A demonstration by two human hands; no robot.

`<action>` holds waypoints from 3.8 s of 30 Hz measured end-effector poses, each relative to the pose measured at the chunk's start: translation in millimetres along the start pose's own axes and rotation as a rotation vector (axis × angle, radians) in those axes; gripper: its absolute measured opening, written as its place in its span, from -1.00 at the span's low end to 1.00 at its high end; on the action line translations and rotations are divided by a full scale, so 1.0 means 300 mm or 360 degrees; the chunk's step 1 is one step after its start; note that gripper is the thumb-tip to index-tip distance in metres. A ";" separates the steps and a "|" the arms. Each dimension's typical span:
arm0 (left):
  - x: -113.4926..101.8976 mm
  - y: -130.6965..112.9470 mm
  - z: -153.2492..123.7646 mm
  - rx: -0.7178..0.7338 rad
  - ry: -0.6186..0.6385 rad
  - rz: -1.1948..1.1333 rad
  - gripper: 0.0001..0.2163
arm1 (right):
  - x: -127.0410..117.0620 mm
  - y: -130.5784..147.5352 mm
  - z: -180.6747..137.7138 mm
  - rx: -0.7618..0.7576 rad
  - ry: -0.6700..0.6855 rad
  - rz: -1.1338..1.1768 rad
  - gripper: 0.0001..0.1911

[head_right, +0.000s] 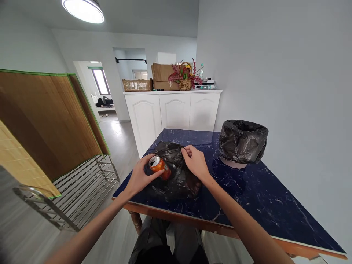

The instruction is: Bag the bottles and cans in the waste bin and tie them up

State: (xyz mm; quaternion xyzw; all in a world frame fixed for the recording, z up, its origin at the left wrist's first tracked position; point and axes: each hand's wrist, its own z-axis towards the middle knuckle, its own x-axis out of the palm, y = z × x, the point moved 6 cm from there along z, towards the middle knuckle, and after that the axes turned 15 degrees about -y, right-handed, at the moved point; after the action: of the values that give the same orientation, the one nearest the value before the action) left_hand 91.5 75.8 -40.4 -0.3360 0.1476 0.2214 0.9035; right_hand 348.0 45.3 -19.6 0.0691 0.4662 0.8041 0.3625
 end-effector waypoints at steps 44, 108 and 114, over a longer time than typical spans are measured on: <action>0.139 0.566 0.286 -0.0578 -0.0163 0.0044 -0.28 | -0.058 0.094 -0.294 -0.0534 0.0932 -0.0181 -0.93; 0.026 -0.181 0.362 -0.0472 0.0248 -0.1115 -0.50 | -0.290 -0.059 0.193 0.0716 -0.0225 0.0910 -0.49; -0.173 0.124 0.292 -0.0724 -0.0400 -0.0944 -0.41 | -0.295 -0.088 0.042 0.0833 0.0144 0.0524 -0.44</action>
State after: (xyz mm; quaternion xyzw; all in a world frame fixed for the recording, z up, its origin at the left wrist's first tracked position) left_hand 38.8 144.3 24.9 -0.5259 -0.1204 0.0171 0.8418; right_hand 431.8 5.0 -13.6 0.1989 0.6556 0.7068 0.1762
